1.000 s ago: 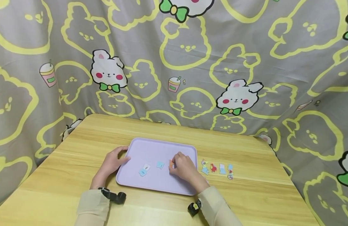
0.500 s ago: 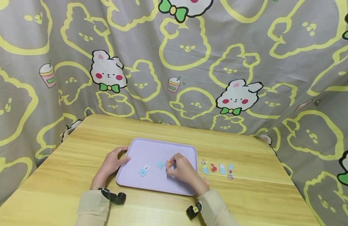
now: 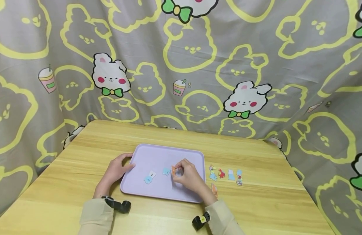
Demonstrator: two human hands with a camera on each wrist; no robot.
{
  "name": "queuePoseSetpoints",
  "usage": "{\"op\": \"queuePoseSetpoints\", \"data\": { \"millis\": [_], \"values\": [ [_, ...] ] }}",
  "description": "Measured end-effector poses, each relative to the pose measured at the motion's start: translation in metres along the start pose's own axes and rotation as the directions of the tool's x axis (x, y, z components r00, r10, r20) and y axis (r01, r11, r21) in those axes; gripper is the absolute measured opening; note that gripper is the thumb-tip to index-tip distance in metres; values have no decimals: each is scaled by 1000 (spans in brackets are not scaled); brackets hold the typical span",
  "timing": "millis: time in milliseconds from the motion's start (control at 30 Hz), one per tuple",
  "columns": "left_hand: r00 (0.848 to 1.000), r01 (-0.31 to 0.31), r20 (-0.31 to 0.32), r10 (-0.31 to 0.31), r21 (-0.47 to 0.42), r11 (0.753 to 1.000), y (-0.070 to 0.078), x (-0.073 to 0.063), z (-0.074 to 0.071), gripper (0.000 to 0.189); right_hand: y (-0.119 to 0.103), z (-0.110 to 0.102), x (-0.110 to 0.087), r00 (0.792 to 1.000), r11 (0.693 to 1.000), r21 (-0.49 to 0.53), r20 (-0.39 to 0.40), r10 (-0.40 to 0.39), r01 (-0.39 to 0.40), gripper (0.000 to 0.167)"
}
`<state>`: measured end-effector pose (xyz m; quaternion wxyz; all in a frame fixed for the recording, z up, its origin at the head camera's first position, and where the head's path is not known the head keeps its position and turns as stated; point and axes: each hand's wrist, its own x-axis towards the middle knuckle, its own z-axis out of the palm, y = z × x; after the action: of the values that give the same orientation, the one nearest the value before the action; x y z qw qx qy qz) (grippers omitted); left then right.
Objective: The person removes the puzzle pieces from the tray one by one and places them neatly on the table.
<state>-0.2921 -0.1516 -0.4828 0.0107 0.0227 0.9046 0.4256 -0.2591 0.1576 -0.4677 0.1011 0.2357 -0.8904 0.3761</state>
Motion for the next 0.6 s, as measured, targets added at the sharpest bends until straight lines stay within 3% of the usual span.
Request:
{"op": "queuePoseSetpoints", "data": {
  "millis": [600],
  "values": [
    [1000,-2,2,2,-4,1000,1,-1,0,51,7,-7,-11,999,999,7,-14,32,-32,20]
  ]
}}
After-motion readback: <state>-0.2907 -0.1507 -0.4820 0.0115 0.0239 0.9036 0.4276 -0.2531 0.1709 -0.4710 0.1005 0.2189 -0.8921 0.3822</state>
